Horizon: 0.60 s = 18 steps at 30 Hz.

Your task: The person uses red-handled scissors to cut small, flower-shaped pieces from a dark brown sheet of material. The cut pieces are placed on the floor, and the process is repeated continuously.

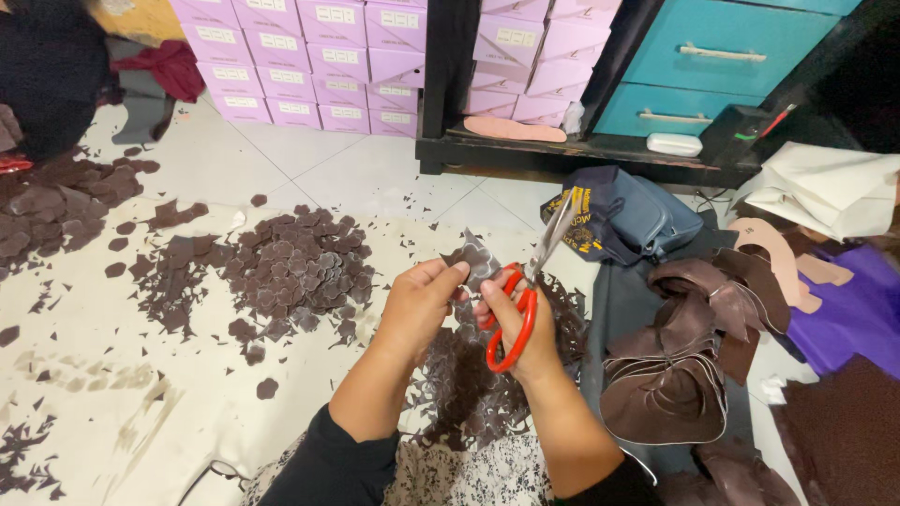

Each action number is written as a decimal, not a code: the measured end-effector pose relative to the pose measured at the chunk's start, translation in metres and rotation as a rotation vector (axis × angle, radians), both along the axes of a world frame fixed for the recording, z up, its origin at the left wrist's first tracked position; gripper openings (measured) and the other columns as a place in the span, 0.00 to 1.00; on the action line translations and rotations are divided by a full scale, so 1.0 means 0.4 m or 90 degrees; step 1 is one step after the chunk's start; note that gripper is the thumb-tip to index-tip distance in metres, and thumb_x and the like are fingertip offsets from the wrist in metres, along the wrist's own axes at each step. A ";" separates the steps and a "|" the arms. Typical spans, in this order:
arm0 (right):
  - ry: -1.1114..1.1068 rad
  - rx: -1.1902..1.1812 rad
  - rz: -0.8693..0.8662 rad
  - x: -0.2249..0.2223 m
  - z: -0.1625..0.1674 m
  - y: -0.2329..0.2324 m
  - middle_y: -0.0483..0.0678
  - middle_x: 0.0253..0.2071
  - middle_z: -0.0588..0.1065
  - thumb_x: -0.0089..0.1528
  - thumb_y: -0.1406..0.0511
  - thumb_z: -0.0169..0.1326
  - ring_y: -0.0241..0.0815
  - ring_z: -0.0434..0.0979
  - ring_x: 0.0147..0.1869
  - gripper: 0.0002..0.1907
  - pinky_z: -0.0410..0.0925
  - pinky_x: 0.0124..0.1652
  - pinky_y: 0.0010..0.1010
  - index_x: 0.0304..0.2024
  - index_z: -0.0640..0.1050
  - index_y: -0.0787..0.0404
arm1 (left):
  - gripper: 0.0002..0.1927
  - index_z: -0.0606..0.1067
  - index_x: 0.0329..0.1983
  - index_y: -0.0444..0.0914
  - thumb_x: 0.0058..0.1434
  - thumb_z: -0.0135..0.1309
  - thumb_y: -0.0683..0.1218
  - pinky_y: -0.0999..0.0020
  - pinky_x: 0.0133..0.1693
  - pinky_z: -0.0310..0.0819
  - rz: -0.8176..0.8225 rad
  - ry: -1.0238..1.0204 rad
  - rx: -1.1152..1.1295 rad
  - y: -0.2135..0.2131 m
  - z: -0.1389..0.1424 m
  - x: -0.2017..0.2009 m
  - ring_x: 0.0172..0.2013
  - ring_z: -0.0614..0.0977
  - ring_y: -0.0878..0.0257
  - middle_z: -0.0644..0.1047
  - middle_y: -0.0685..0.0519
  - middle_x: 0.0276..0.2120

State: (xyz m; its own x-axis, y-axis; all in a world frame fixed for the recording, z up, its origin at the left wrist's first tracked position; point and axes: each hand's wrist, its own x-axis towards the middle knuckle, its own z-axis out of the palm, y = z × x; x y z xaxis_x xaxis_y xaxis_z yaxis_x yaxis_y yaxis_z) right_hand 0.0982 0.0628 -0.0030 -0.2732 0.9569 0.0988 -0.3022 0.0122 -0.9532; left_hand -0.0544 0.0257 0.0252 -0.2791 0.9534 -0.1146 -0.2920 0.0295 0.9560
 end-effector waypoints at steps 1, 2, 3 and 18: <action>0.029 -0.003 0.009 0.001 -0.003 0.002 0.45 0.30 0.74 0.64 0.68 0.57 0.35 0.76 0.32 0.06 0.70 0.33 0.27 0.39 0.72 0.61 | 0.14 0.75 0.24 0.37 0.63 0.58 0.49 0.74 0.24 0.58 -0.006 0.010 0.019 -0.001 -0.003 0.001 0.22 0.66 0.72 0.74 0.57 0.21; 0.058 -0.005 0.018 0.001 -0.006 0.002 0.44 0.31 0.74 0.63 0.69 0.56 0.35 0.77 0.34 0.07 0.71 0.35 0.28 0.40 0.71 0.61 | 0.12 0.77 0.25 0.37 0.62 0.58 0.48 0.75 0.25 0.59 -0.009 0.011 0.030 -0.002 -0.007 0.004 0.23 0.68 0.73 0.75 0.57 0.22; 0.057 0.004 0.018 0.003 -0.007 0.003 0.45 0.31 0.74 0.63 0.69 0.56 0.36 0.77 0.34 0.07 0.72 0.35 0.28 0.41 0.71 0.61 | 0.11 0.78 0.27 0.37 0.62 0.58 0.48 0.75 0.26 0.61 -0.011 0.013 0.041 -0.003 -0.011 0.007 0.24 0.70 0.73 0.76 0.58 0.22; -0.167 0.003 0.164 -0.017 0.014 -0.056 0.42 0.29 0.70 0.62 0.64 0.59 0.32 0.70 0.32 0.10 0.65 0.34 0.25 0.40 0.72 0.61 | 0.09 0.79 0.39 0.35 0.63 0.59 0.47 0.72 0.40 0.75 0.107 -0.097 0.078 -0.005 0.019 -0.016 0.35 0.80 0.69 0.81 0.56 0.34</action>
State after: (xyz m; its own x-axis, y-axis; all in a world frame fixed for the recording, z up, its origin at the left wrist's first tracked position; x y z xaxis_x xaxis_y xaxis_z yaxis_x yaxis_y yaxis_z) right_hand 0.0916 0.0404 0.0027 -0.5212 0.8535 -0.0018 -0.0420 -0.0278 -0.9987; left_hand -0.0610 0.0236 0.0327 -0.4235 0.9043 -0.0535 -0.4243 -0.1458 0.8937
